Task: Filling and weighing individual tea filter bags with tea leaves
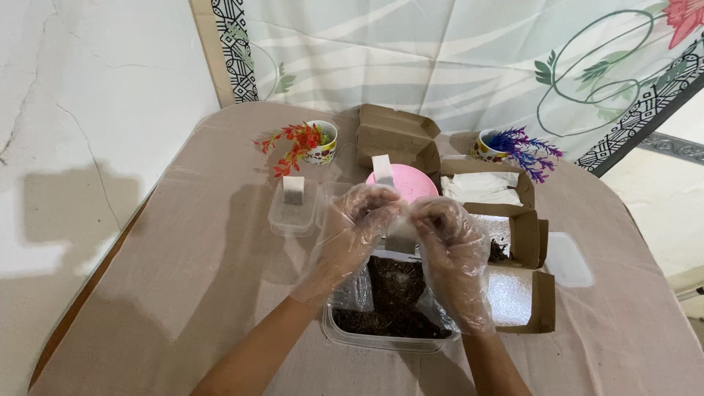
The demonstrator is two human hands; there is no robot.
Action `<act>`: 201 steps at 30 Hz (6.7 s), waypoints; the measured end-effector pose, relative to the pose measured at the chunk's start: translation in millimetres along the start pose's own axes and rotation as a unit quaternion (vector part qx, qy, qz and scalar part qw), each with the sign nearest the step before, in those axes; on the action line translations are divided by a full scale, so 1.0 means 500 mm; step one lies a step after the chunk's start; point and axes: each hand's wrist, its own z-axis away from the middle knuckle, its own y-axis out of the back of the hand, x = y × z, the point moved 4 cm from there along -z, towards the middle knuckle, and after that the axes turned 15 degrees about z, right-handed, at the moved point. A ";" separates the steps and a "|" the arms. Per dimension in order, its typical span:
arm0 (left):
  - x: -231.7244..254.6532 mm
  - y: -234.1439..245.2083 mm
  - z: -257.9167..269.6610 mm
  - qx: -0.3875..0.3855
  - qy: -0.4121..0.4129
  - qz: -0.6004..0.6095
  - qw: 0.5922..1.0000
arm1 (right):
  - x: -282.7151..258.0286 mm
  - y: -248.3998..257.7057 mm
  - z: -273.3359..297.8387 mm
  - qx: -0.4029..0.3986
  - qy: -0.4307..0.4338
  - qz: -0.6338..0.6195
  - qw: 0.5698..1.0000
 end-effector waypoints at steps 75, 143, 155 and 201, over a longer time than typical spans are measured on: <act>-0.078 0.506 -0.116 0.276 0.200 -0.495 0.799 | 0.282 -0.358 -0.167 -0.162 0.063 0.303 0.937; -0.094 0.490 -0.066 0.338 0.219 -0.413 0.817 | 0.219 -0.507 -0.082 -0.430 0.060 0.496 0.752; -0.008 0.408 -0.096 0.309 0.259 -0.411 0.818 | 0.153 -0.338 -0.105 -0.361 0.129 0.303 0.872; -0.039 0.389 -0.109 0.276 -0.101 -0.161 0.942 | 0.191 0.056 -0.136 -0.416 -0.182 0.281 0.845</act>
